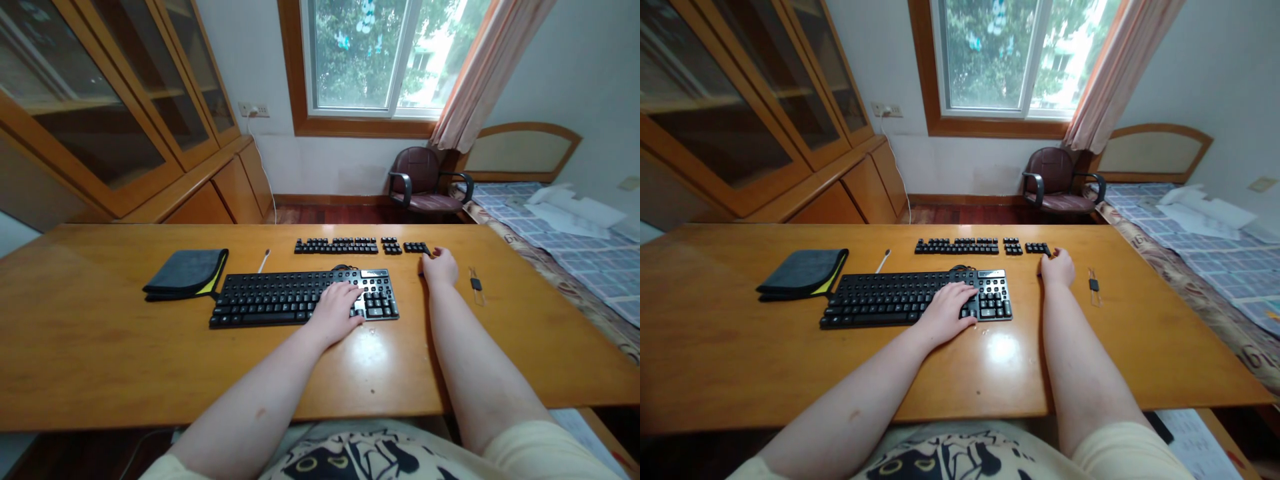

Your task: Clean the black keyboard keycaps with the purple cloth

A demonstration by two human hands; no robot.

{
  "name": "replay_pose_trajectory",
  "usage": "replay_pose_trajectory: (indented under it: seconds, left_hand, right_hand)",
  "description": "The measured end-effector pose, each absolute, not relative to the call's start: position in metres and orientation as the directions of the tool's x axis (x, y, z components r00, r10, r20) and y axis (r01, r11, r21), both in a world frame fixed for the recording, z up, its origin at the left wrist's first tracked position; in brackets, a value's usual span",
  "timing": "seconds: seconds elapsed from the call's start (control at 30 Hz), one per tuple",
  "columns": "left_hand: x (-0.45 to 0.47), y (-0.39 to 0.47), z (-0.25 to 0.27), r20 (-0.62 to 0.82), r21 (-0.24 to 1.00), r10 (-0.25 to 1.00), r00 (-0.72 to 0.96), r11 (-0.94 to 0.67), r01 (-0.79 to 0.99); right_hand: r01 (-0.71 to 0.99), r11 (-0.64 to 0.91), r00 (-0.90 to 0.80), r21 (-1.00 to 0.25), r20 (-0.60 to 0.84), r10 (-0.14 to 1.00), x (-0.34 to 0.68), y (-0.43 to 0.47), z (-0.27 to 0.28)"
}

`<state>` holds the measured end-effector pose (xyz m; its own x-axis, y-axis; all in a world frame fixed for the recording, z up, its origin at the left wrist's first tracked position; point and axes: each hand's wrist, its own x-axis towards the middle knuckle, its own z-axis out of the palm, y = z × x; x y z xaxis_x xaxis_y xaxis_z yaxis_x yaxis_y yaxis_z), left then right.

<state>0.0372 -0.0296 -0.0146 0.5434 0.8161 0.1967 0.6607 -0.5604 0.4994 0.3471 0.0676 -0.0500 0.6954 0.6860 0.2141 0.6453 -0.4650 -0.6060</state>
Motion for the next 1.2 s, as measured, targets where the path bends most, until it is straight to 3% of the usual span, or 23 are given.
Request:
replay_pose_trajectory:
  seconds: [0.3,0.53,0.6,0.7,0.8,0.93,1.07,1.2]
  left_hand:
    - [0.037,-0.029,-0.016,0.195,0.495,0.816,0.544,-0.560,0.664]
    - [0.037,-0.029,-0.016,0.212,0.523,0.819,0.532,-0.556,0.647]
    - [0.037,-0.028,-0.016,0.250,0.566,0.829,0.500,-0.544,0.619]
    - [0.036,-0.026,-0.014,0.310,0.661,0.856,0.414,-0.507,0.554]
    - [0.038,-0.027,-0.012,0.320,0.792,0.889,0.328,-0.441,0.423]
    - [0.043,-0.029,-0.012,0.228,0.960,0.943,0.243,-0.259,0.103]
    - [0.048,-0.027,-0.015,0.100,0.980,0.968,0.229,-0.055,-0.193]
    - [0.050,-0.023,-0.015,0.034,0.958,0.982,0.184,0.020,-0.287]
  right_hand:
    - [0.624,-0.463,0.704,-0.630,0.196,0.682,0.350,0.075,-0.047]
    - [0.558,-0.414,0.769,-0.719,0.261,0.584,0.352,0.064,-0.049]
    - [0.528,-0.357,0.792,-0.770,0.295,0.534,0.344,0.054,-0.044]
    - [0.461,-0.047,0.795,-0.886,0.389,0.465,0.310,0.030,-0.030]
    - [0.449,0.195,0.664,-0.872,0.471,0.580,0.256,-0.003,-0.013]
    - [0.500,0.329,0.359,-0.801,0.538,0.763,0.199,-0.039,-0.005]
    - [0.553,0.385,0.179,-0.739,0.556,0.812,0.186,-0.044,-0.010]
    - [0.561,0.420,0.118,-0.713,0.571,0.812,0.188,-0.041,-0.015]
